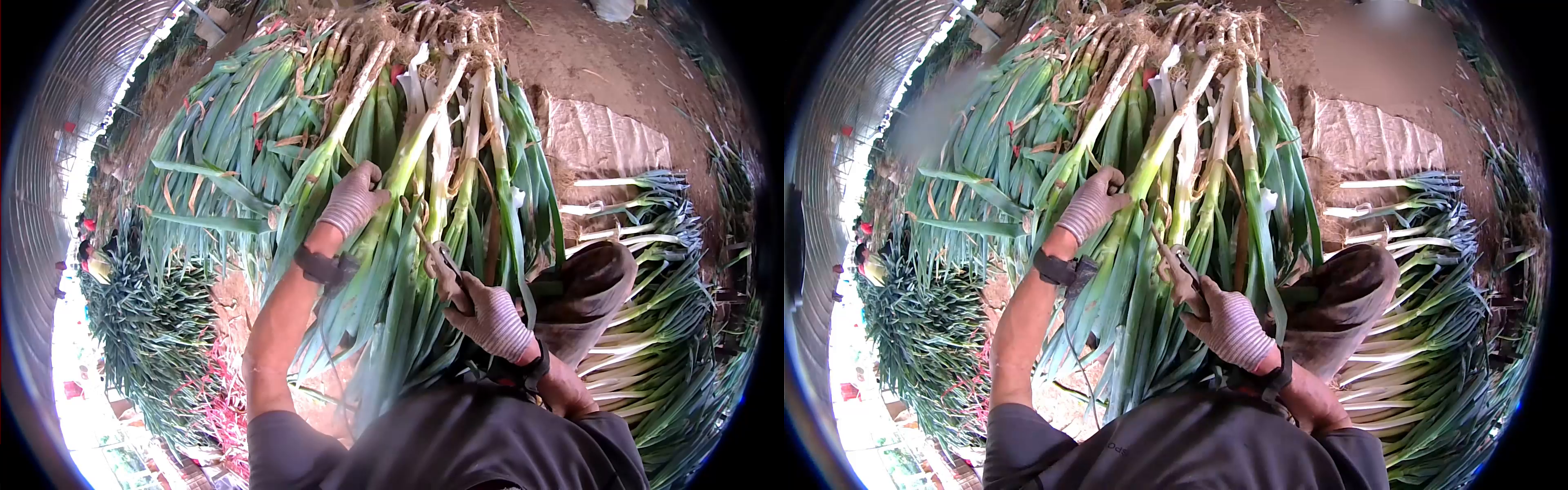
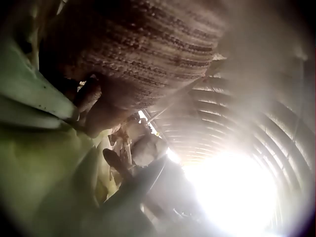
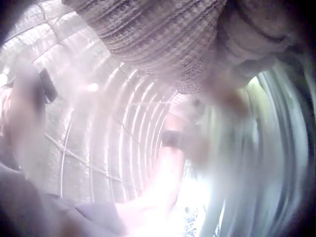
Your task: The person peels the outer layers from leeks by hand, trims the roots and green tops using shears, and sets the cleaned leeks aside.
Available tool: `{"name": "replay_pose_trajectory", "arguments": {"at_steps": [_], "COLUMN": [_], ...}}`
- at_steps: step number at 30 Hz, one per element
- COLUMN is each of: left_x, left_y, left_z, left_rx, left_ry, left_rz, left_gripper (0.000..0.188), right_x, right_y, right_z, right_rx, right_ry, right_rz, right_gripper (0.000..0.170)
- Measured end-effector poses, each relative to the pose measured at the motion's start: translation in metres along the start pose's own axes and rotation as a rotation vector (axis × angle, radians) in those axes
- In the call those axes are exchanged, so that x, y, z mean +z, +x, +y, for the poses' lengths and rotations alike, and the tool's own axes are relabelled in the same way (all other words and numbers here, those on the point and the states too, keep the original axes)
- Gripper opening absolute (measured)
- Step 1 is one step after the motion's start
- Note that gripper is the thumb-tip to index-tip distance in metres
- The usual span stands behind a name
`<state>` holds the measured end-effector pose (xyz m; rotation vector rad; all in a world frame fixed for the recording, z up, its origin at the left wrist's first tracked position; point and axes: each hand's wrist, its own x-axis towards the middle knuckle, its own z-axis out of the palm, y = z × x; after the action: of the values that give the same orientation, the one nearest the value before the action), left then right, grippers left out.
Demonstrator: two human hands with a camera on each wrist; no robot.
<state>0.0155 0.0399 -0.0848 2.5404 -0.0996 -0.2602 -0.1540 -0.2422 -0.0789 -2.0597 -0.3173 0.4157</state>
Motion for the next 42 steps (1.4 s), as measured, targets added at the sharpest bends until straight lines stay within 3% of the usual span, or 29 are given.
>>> {"name": "replay_pose_trajectory", "arguments": {"at_steps": [3, 4, 7, 11, 20, 24, 27, 31, 34, 36, 40, 41, 42], "left_x": [0.0, -0.011, -0.011, -0.016, 0.003, -0.001, 0.004, 0.005, 0.011, 0.011, -0.004, -0.003, -0.002], "left_y": [-0.011, -0.017, -0.024, -0.028, -0.043, -0.048, -0.042, -0.035, -0.03, -0.024, -0.023, -0.019, -0.014], "left_z": [-0.004, 0.007, 0.013, 0.034, 0.041, 0.06, 0.046, 0.033, 0.02, 0.015, 0.051, 0.055, 0.06], "left_rx": [0.0, -0.072, -0.085, -0.125, 0.07, 0.01, -0.037, -0.045, -0.061, -0.057, -0.084, -0.096, -0.103], "left_ry": [-0.151, 0.019, 0.213, 0.26, 0.31, 0.405, 0.412, 0.487, 0.364, 0.253, 0.387, 0.482, 0.58], "left_rz": [0.019, -0.063, -0.069, -0.07, 0.111, 0.003, -0.003, -0.159, -0.122, -0.078, -0.031, -0.014, 0.003], "left_gripper": [0.048, 0.059, 0.062, 0.062, 0.062, 0.06, 0.059, 0.053, 0.055, 0.055, 0.06, 0.061, 0.063], "right_x": [0.0, -0.003, -0.002, -0.009, -0.04, -0.053, -0.066, -0.086, -0.104, -0.103, -0.066, -0.062, -0.039], "right_y": [0.0, 0.003, 0.024, 0.065, 0.13, 0.153, 0.17, 0.2, 0.217, 0.21, 0.149, 0.118, 0.106], "right_z": [-0.002, -0.002, 0.011, 0.027, 0.04, 0.046, 0.048, 0.052, 0.047, 0.056, 0.05, 0.017, 0.034], "right_rx": [0.022, 0.023, -0.025, -0.036, 0.08, 0.079, 0.085, 0.115, 0.146, 0.096, 0.078, 0.1, 0.07], "right_ry": [0.009, 0.006, -0.009, -0.04, -0.062, -0.122, -0.159, -0.176, -0.162, -0.16, 0.005, 0.03, 0.025], "right_rz": [0.001, 0.015, 0.135, 0.212, 0.301, 0.331, 0.346, 0.382, 0.384, 0.387, 0.252, 0.2, 0.201], "right_gripper": [0.044, 0.042, 0.035, 0.034, 0.04, 0.041, 0.044, 0.052, 0.06, 0.049, 0.032, 0.029, 0.027]}}
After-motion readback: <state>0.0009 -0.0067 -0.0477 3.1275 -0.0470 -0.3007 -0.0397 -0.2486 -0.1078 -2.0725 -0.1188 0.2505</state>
